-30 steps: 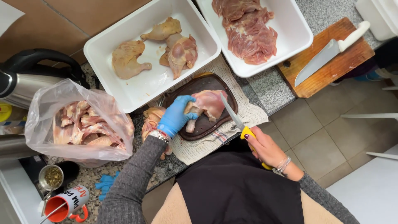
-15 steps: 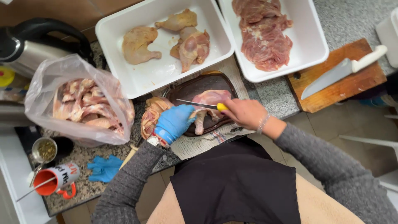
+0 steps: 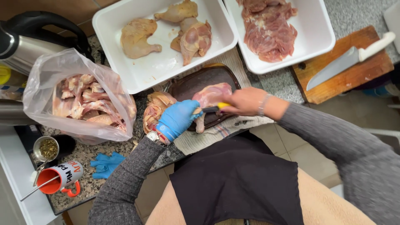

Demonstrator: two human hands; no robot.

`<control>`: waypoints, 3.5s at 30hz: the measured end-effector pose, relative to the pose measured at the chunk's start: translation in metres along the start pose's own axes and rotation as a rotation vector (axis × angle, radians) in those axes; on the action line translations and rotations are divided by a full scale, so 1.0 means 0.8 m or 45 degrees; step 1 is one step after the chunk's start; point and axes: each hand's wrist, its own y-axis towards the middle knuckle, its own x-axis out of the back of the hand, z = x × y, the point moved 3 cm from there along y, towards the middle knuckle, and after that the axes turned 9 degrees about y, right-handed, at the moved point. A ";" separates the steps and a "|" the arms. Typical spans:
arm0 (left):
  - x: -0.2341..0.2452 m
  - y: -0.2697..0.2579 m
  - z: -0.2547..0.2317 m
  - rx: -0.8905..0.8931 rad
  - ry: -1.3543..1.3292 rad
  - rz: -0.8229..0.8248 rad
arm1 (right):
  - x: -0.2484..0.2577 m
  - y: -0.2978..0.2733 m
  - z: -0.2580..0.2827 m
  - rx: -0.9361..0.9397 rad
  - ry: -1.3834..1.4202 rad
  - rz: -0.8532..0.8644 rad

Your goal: Deboning raw chicken legs and thighs using a boning knife in a commercial kitchen.

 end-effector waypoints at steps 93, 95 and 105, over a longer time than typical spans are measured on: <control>-0.138 0.063 0.060 0.750 -1.027 0.419 | -0.080 -0.227 -0.135 -0.497 1.440 -0.462; -0.133 0.063 0.051 0.758 -1.033 0.359 | -0.069 -0.218 -0.110 -0.518 1.363 -0.438; -0.186 0.027 0.114 0.249 -0.350 0.140 | -0.068 -0.184 -0.037 -0.459 0.570 -0.580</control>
